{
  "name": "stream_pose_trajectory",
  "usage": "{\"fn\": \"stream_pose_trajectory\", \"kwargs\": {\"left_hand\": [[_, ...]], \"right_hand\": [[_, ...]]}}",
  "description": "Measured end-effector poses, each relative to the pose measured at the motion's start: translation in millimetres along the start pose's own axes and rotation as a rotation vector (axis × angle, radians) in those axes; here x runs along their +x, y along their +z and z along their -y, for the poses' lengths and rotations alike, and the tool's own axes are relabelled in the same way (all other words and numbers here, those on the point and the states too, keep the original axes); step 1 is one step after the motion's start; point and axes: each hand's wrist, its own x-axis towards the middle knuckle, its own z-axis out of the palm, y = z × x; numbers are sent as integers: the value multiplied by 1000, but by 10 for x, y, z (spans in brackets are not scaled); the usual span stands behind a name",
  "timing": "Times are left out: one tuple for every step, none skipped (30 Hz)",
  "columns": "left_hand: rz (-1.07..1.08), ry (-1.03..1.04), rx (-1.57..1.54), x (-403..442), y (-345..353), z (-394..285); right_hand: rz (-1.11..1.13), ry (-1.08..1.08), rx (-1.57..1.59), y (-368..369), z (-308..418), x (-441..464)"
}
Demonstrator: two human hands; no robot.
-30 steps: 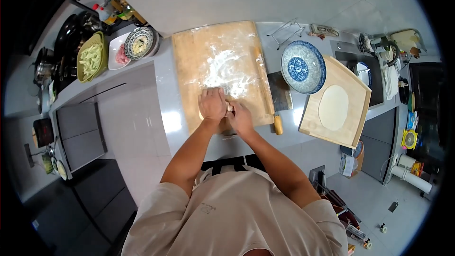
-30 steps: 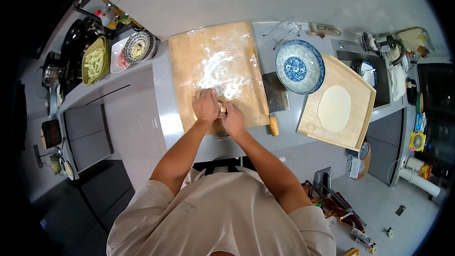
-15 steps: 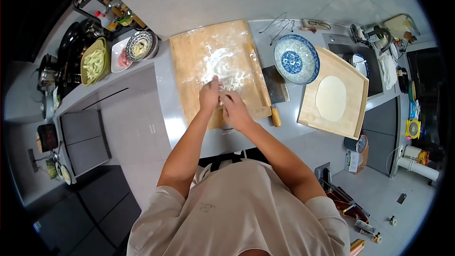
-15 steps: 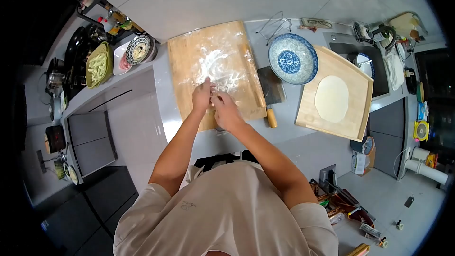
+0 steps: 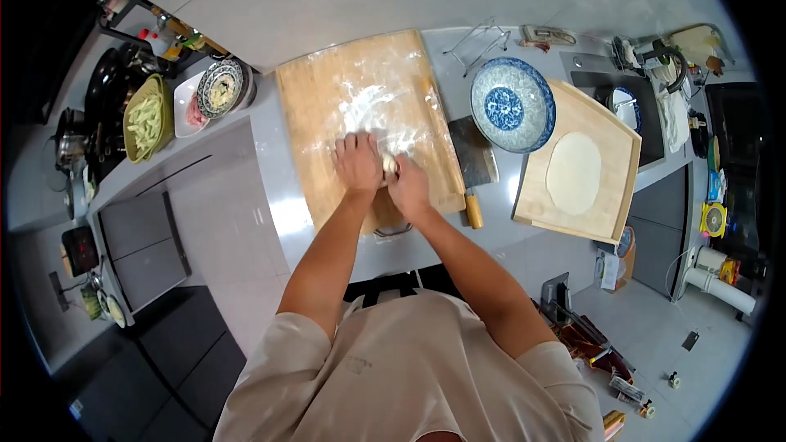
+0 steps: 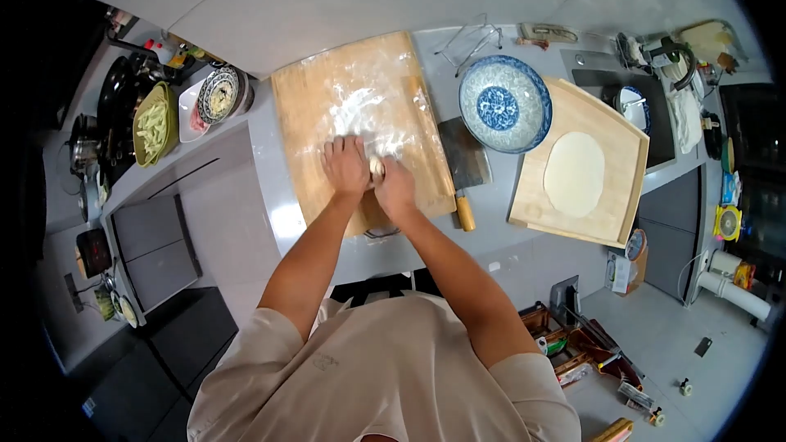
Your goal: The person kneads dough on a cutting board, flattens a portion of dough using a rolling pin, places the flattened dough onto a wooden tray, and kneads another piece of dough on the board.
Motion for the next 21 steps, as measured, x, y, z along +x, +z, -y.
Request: {"fn": "stream_pose_trajectory", "kwargs": {"left_hand": [[21,-31,-4,49,29,2],[33,-61,-11,93,24,1],[60,-82,-67,94,51,40],[27,-163,-155,70,67,85],[-3,-241,-245,45,85,140],[-28,-321,-333,-1,68,183],[-61,-362,-364,-98,-21,221],[73,-603,-664,-149,-94,254],[213,-839,-964,-201,-110,325],[358,-1073,-1264,-278,-142,380],[539,-1185,-1419,-245,-631,178],[548,-1024,-1367,-303,-628,235],[555,-866,-1310,-356,-573,316],[562,-710,-1249,-392,-504,391],[630,-766,-1252,-333,-710,335],[646,-528,-1117,-325,-676,377],[654,-295,-974,-309,-638,424],[654,-68,-823,-313,-610,457],[744,-111,-921,-281,-766,361],[777,-99,-946,-283,-785,309],[810,-87,-970,-287,-770,284]], "right_hand": [[18,-2,12,-35,40,85],[48,4,25,-99,97,168],[16,-41,24,-117,113,154],[-17,-87,22,-161,167,147],[-57,-150,16,-205,215,97],[-94,-209,11,-290,333,-31],[-125,-268,5,-313,400,-165],[-119,-280,-40,-293,448,-270],[-113,-292,-84,-234,465,-371],[-105,-304,-128,-174,457,-473],[-48,-331,-147,-124,409,-546],[-7,-441,-43,-108,362,-606],[35,-547,61,-122,316,-657],[77,-651,163,-138,262,-677],[52,-489,221,-201,277,-662],[27,-325,275,-291,321,-625],[2,-159,327,-376,363,-575],[71,-136,355,-401,316,-483],[139,-114,384,-383,204,-356],[206,-92,413,-367,101,-251],[210,-95,464,-292,-75,-189]]}}
